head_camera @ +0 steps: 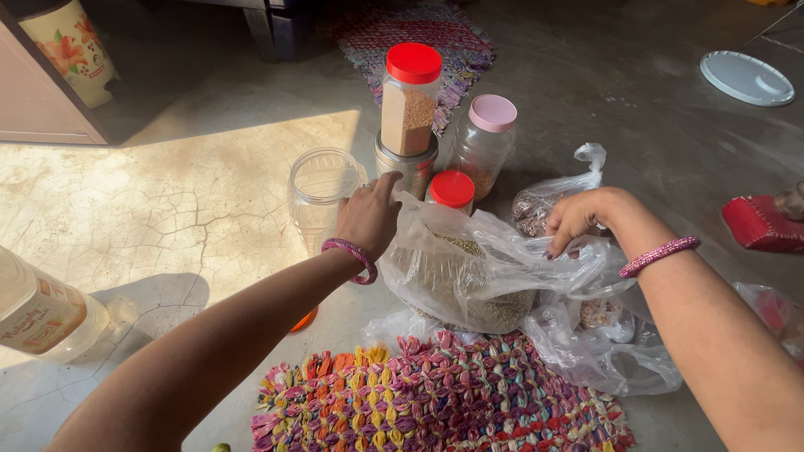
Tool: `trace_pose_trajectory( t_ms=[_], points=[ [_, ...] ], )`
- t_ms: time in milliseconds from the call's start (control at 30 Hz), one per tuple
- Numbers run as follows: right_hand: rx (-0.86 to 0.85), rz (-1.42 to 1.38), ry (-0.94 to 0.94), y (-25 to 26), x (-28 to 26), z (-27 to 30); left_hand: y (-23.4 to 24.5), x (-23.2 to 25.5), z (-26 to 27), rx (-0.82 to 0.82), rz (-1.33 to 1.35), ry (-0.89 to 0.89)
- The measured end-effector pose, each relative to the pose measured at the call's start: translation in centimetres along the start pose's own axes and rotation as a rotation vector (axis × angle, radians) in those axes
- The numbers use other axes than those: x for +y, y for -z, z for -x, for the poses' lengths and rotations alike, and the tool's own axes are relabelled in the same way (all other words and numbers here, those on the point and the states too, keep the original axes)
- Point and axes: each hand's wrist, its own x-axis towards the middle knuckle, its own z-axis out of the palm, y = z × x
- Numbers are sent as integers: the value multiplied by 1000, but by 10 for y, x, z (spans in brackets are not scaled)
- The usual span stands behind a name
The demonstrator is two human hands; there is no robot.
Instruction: The person sits on a mat and transfers grains from a plastic bag into a clear plastic jar using an orange lid as a scoop. They open the bag, scoop the grains, and pour them into the jar repeatedly.
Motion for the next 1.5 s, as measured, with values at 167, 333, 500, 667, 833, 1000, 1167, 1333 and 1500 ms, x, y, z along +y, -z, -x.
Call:
trace_pose_trajectory(
  t_ms=[167,333,500,667,833,1000,1167,1333,1500],
  points=[
    [321,-375,131,31,-10,28,20,21,-19,141,201,-8],
    [655,-617,317,56,-47,72,36,42,-19,97,446,76],
    [639,-786,549,49,-91,90,36,43,-26,17,469,42],
    [880,-508,555,41,-109,96,26,32,-18,103,220,-217],
    [914,-322,368,21,-85,64,32,25,12,-226,-59,2],
    [870,-144,288,-27,-14,-15,12,4,61,-217,-481,-278],
    [638,372,134,-91,68,-81,-17,-39,86,-389,-939,-697],
    [99,262,-147,-129,63,-75,-62,-40,109,-791,-904,-442],
    [393,325,-163,-100,10,-46,-57,-17,71,-868,-623,-143]
  ],
)
